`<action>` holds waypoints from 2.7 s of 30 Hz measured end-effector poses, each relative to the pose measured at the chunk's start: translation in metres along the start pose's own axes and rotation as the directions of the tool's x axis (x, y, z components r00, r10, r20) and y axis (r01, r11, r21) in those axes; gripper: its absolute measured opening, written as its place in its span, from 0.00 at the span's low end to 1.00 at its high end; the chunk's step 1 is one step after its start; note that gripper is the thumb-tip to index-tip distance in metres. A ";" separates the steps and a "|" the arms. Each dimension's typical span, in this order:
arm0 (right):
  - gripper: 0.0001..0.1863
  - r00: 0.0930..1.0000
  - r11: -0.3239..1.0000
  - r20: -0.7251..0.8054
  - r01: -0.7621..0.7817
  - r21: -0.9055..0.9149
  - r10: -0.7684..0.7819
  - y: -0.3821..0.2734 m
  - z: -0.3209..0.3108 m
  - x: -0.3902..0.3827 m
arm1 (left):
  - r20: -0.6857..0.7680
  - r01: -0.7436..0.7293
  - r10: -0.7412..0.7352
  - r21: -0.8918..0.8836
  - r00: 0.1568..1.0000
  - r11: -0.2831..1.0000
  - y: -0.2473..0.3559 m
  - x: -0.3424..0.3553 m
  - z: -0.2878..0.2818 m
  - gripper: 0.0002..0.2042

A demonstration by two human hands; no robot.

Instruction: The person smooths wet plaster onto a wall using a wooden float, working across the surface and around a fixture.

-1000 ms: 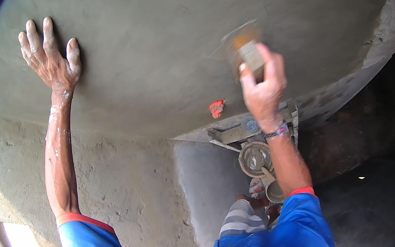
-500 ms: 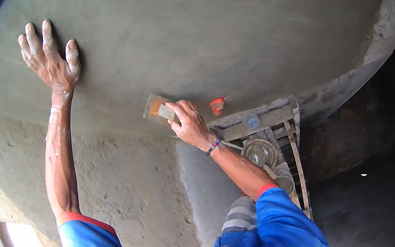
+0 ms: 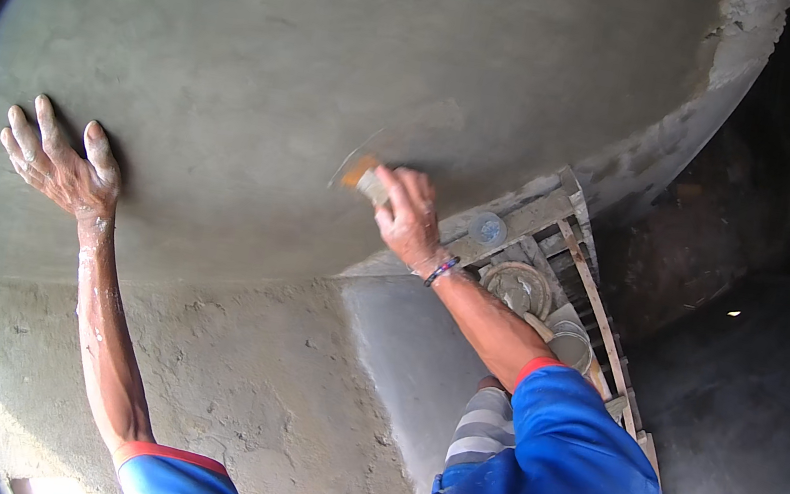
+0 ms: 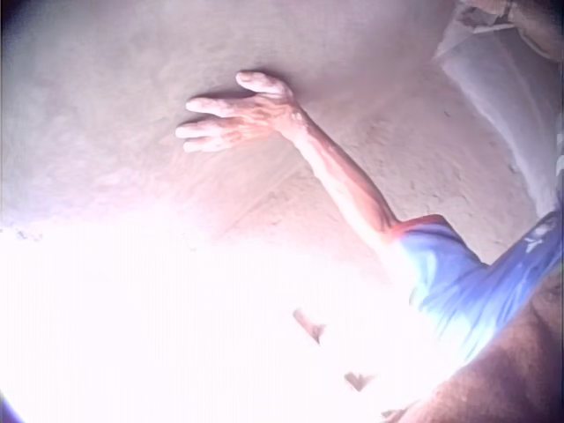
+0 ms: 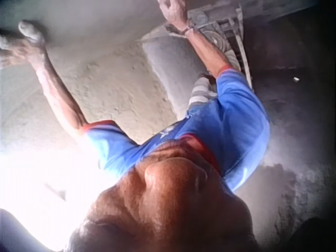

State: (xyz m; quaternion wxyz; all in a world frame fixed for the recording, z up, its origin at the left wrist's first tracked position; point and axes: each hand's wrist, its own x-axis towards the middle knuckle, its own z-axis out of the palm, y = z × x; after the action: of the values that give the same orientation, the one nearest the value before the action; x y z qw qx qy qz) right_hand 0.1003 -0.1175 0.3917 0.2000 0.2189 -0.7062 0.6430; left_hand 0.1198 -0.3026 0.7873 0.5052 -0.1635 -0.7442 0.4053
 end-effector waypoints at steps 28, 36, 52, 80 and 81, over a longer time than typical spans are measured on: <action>0.24 0.914 0.996 -0.395 -0.081 0.048 0.093 -0.028 -0.135 0.145 | 0.017 0.027 -0.027 0.010 0.999 1.000 -0.007 -0.007 -0.002 0.30; 0.36 0.965 0.977 -0.155 0.214 0.011 -0.210 -0.090 0.019 0.068 | -0.032 0.045 -0.046 -0.032 0.998 0.998 -0.012 0.001 -0.007 0.30; 0.27 0.946 0.949 -0.080 0.308 -0.067 -0.313 -0.172 -0.061 0.180 | -0.025 0.258 -0.258 0.043 0.966 0.965 -0.025 -0.012 -0.024 0.35; 0.29 0.381 0.357 0.837 0.902 -0.244 -0.393 -0.015 -0.071 0.089 | -0.233 0.644 -0.654 -0.128 0.720 0.754 -0.011 -0.001 -0.004 0.33; 0.30 0.367 0.428 0.877 0.878 -0.217 -0.309 -0.009 -0.075 0.086 | -0.225 0.651 -0.661 -0.127 0.716 0.748 -0.012 -0.003 -0.003 0.33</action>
State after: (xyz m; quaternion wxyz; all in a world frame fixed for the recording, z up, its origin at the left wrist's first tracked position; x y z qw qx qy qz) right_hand 0.0350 -0.0481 0.4546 0.2024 0.6282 -0.7488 0.0601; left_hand 0.1263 -0.3109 0.7953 0.7042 0.0503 -0.6897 0.1608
